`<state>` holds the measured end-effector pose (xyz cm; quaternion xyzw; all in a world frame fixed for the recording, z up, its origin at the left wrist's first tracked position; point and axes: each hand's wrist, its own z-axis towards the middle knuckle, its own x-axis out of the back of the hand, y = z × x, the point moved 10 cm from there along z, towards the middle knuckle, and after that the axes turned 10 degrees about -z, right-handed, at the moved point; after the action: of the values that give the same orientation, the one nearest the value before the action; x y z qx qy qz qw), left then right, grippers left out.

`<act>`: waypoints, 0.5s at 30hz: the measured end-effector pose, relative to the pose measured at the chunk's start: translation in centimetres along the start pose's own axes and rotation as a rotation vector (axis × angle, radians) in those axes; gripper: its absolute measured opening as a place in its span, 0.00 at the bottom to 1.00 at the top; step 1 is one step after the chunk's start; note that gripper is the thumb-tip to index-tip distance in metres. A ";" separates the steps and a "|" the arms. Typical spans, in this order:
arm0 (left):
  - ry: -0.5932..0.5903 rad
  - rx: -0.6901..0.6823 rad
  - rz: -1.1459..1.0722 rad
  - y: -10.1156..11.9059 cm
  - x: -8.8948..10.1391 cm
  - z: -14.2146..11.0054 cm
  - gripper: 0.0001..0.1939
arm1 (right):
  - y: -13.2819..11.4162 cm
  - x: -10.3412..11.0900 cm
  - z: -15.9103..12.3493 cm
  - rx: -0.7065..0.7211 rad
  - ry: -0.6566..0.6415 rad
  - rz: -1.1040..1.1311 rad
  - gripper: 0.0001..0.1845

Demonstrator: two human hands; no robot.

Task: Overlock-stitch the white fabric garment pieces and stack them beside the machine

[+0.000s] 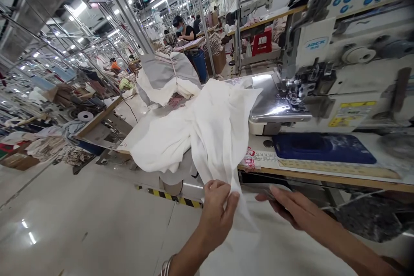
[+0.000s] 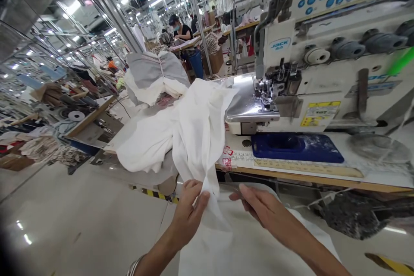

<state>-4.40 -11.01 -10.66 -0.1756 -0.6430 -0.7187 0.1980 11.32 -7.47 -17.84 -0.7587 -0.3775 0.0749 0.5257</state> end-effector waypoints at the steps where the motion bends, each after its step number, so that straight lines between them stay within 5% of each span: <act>1: 0.002 -0.045 0.024 0.7 0.1 0.0 0.17 | -1.0 0.0 1.0 -0.006 -0.048 0.037 0.39; 7: -0.064 -0.086 -0.027 3.0 0.3 0.2 0.15 | -5.1 -2.1 3.6 0.035 -0.243 0.172 0.34; 15: -0.098 -0.111 -0.075 3.2 0.3 0.5 0.13 | -6.1 -2.5 4.4 0.080 -0.231 0.201 0.32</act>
<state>-3.04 -10.80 -7.76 -0.1971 -0.6170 -0.7508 0.1295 4.30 -4.81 -15.21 -0.7573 -0.3543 0.2291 0.4985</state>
